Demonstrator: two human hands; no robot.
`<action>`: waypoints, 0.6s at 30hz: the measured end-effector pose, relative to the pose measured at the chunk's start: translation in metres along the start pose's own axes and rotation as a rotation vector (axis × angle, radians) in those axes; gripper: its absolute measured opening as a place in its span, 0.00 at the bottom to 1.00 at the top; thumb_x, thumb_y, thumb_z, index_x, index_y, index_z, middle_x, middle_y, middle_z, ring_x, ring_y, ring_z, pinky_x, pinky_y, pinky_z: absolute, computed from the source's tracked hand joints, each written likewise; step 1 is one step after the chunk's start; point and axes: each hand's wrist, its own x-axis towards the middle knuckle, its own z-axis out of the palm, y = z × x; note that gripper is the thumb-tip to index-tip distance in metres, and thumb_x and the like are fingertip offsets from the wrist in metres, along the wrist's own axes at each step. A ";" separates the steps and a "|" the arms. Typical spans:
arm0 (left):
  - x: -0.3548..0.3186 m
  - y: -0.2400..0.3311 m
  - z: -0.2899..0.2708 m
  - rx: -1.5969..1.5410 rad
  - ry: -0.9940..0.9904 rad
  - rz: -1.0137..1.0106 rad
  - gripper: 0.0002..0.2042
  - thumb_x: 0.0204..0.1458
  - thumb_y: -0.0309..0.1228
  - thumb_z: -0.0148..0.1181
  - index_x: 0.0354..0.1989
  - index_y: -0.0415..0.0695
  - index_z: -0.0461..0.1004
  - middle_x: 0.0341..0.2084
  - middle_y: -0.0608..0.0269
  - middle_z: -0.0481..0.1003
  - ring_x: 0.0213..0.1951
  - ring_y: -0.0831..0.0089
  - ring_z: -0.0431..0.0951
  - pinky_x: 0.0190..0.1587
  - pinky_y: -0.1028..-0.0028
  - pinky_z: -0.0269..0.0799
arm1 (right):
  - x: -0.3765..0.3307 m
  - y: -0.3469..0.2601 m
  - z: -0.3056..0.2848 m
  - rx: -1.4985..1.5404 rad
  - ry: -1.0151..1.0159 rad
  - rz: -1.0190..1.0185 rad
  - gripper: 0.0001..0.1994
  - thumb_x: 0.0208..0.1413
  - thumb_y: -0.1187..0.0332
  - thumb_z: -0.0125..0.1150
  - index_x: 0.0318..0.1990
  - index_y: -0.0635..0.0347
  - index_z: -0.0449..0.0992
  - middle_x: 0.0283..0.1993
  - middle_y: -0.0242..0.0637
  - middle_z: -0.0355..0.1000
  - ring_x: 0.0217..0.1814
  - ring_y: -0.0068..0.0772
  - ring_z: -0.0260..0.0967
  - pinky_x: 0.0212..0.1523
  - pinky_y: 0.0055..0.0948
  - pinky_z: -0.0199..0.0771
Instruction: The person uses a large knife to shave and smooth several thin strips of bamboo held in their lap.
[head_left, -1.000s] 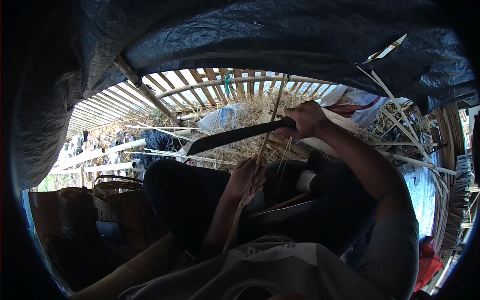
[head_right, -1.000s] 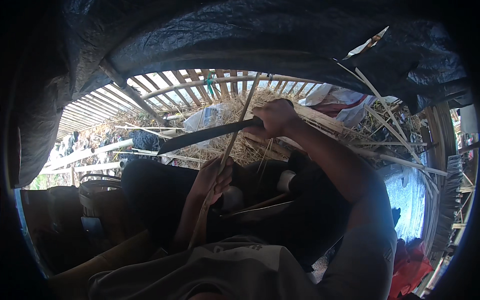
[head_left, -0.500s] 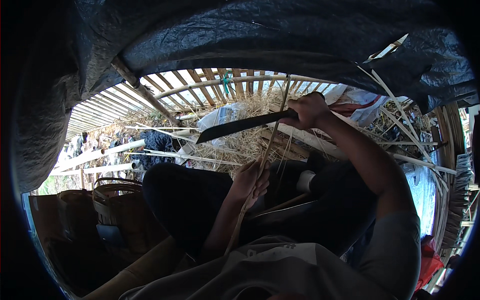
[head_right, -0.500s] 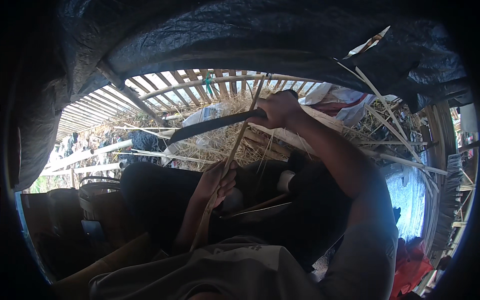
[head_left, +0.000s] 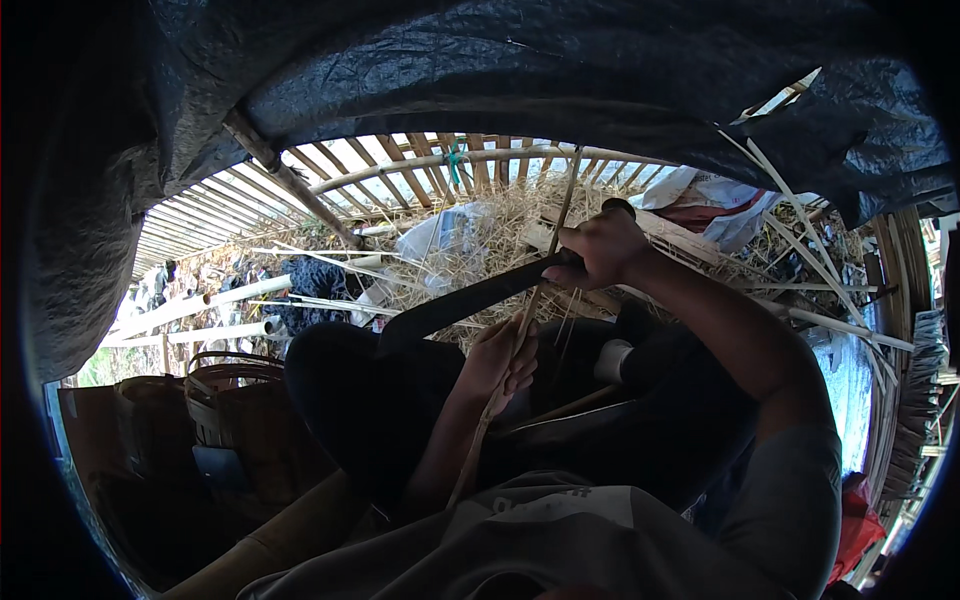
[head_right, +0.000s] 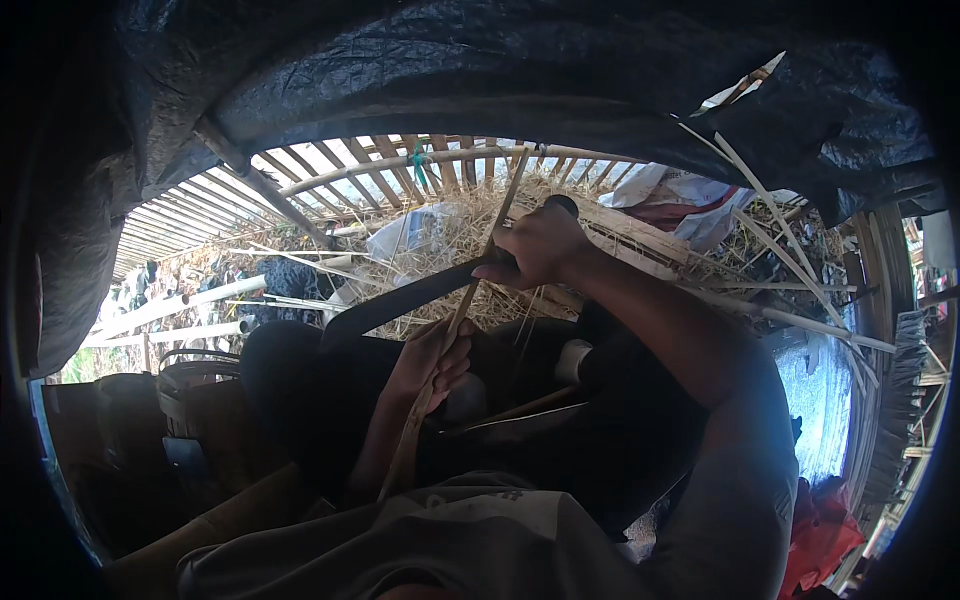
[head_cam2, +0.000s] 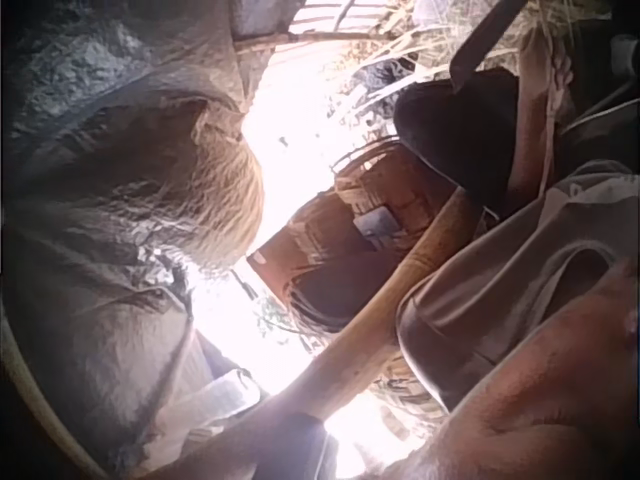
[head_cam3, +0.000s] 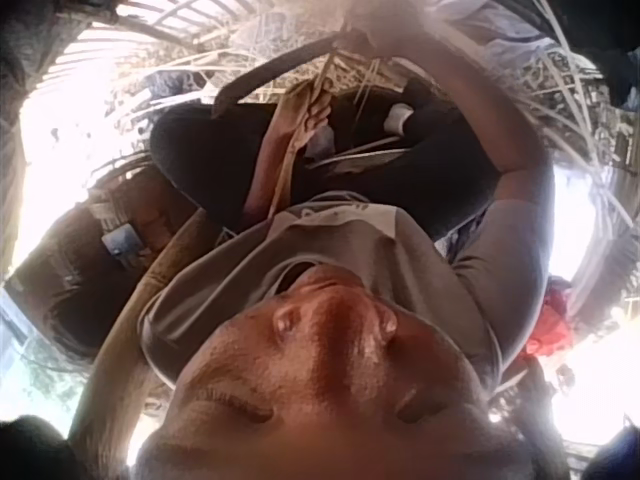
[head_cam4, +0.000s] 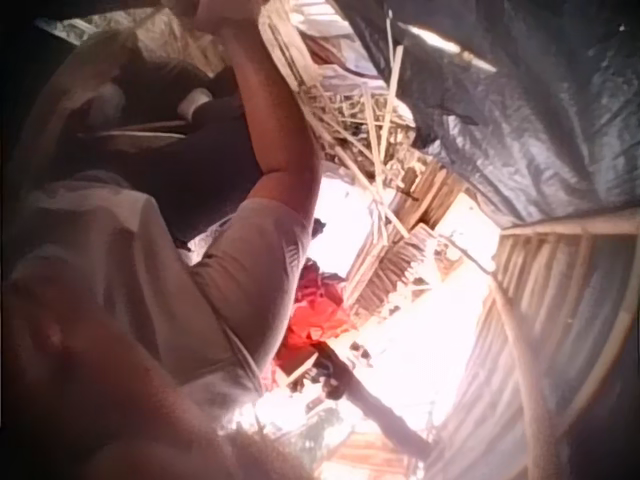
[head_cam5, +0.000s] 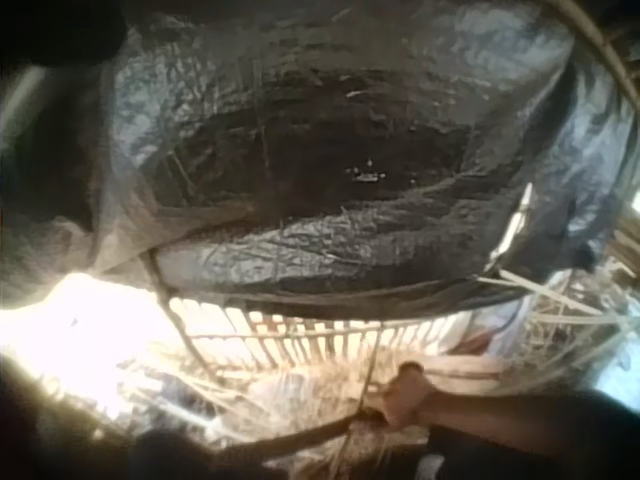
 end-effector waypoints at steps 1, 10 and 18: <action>0.000 0.002 0.002 0.001 0.004 -0.001 0.16 0.70 0.41 0.35 0.36 0.47 0.66 0.09 0.74 0.57 0.07 0.83 0.53 0.11 0.79 0.47 | 0.003 0.002 -0.005 -0.041 0.011 -0.016 0.27 0.54 0.38 0.56 0.24 0.56 0.75 0.15 0.40 0.69 0.19 0.46 0.73 0.30 0.46 0.75; -0.002 -0.002 0.007 0.021 -0.023 -0.041 0.15 0.70 0.40 0.35 0.35 0.47 0.65 0.10 0.75 0.56 0.07 0.83 0.52 0.10 0.80 0.48 | 0.000 0.070 -0.010 -0.076 -0.091 0.531 0.32 0.56 0.33 0.52 0.30 0.60 0.77 0.26 0.42 0.76 0.31 0.46 0.78 0.34 0.43 0.79; 0.000 0.000 -0.001 0.008 0.021 -0.038 0.16 0.70 0.41 0.34 0.34 0.48 0.66 0.09 0.76 0.55 0.07 0.83 0.51 0.11 0.79 0.46 | -0.009 0.042 0.002 -0.042 -0.114 0.080 0.27 0.53 0.39 0.59 0.31 0.60 0.75 0.23 0.43 0.75 0.29 0.49 0.77 0.34 0.45 0.78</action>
